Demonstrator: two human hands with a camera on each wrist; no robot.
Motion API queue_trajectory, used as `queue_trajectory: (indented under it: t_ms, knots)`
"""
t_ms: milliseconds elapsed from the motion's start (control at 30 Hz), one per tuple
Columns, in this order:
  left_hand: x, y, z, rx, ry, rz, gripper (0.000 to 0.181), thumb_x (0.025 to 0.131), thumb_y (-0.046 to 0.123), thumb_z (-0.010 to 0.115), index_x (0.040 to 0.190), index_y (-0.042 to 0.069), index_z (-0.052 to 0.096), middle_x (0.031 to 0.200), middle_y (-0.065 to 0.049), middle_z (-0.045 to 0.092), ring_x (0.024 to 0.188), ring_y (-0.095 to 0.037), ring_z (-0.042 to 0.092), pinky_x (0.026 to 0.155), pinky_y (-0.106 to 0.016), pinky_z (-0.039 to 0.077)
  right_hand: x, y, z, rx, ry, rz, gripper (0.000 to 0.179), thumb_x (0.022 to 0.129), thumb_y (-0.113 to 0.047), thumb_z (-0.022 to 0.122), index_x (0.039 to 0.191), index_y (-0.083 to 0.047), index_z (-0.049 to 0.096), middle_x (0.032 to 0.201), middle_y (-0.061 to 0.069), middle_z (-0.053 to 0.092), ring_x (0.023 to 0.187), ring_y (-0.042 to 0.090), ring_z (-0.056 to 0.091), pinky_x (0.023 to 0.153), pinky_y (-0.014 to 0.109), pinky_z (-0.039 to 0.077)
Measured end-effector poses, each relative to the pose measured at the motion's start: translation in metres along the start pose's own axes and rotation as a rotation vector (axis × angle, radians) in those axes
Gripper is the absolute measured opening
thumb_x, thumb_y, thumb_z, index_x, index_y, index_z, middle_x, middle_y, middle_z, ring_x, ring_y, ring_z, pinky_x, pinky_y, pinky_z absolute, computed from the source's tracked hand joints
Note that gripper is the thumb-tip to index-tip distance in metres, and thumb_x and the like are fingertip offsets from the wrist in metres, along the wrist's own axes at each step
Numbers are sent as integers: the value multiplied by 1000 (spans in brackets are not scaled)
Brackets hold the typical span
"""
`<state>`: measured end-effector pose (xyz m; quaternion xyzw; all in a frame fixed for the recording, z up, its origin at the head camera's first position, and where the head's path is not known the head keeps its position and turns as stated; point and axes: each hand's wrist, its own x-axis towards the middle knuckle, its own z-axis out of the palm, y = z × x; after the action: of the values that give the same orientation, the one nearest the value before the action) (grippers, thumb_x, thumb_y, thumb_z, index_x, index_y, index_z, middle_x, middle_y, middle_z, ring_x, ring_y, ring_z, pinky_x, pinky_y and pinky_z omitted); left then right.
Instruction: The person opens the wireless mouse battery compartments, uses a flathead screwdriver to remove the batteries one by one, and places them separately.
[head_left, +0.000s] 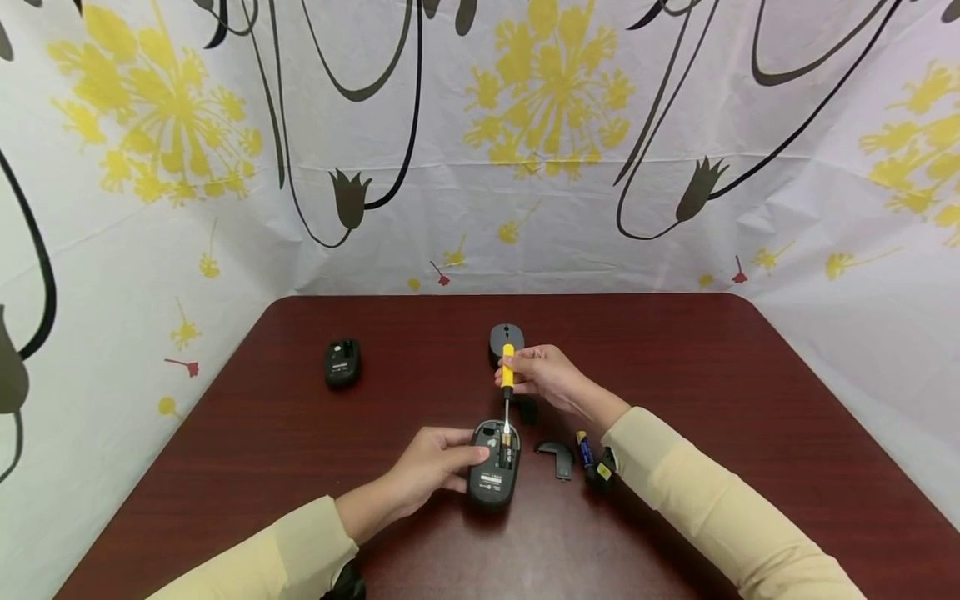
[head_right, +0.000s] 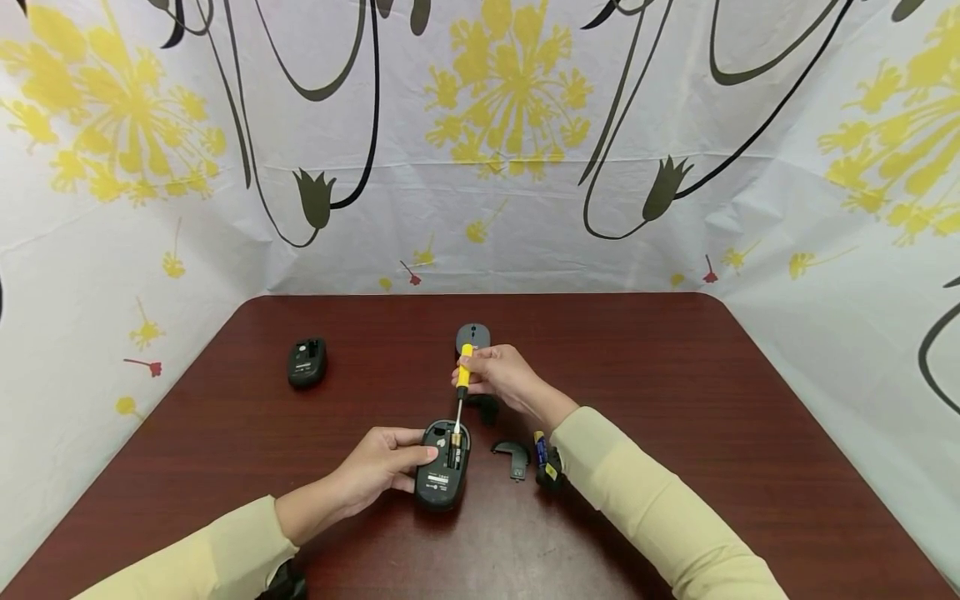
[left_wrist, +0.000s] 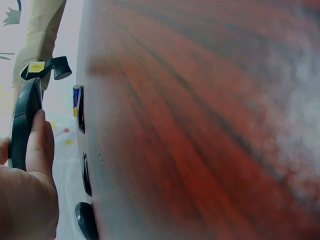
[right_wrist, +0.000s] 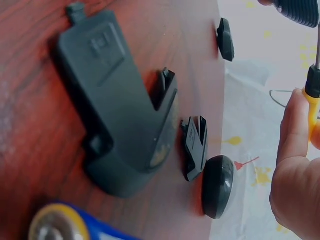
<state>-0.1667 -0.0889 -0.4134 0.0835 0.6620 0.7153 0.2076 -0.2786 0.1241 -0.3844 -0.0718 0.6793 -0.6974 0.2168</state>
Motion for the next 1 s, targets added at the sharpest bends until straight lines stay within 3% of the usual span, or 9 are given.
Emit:
queue_trajectory:
  t_ms: [333, 1000]
  knots:
    - [1, -2, 0, -8, -14, 6, 44, 89, 9, 67, 126, -13, 57, 103, -21, 69, 86, -23, 69, 67, -36, 59, -1, 6, -1, 24, -16, 19, 39, 101, -15, 55, 120, 19, 52, 87, 9, 71, 79, 13, 68, 69, 24, 57]
    - [2, 0, -2, -42, -53, -15, 42, 92, 8, 64, 127, -13, 56, 108, -22, 68, 92, -27, 68, 73, -41, 58, -1, 10, -2, 39, -34, 115, 42, 102, -16, 52, 126, 19, 50, 89, 8, 70, 78, 11, 68, 67, 21, 56]
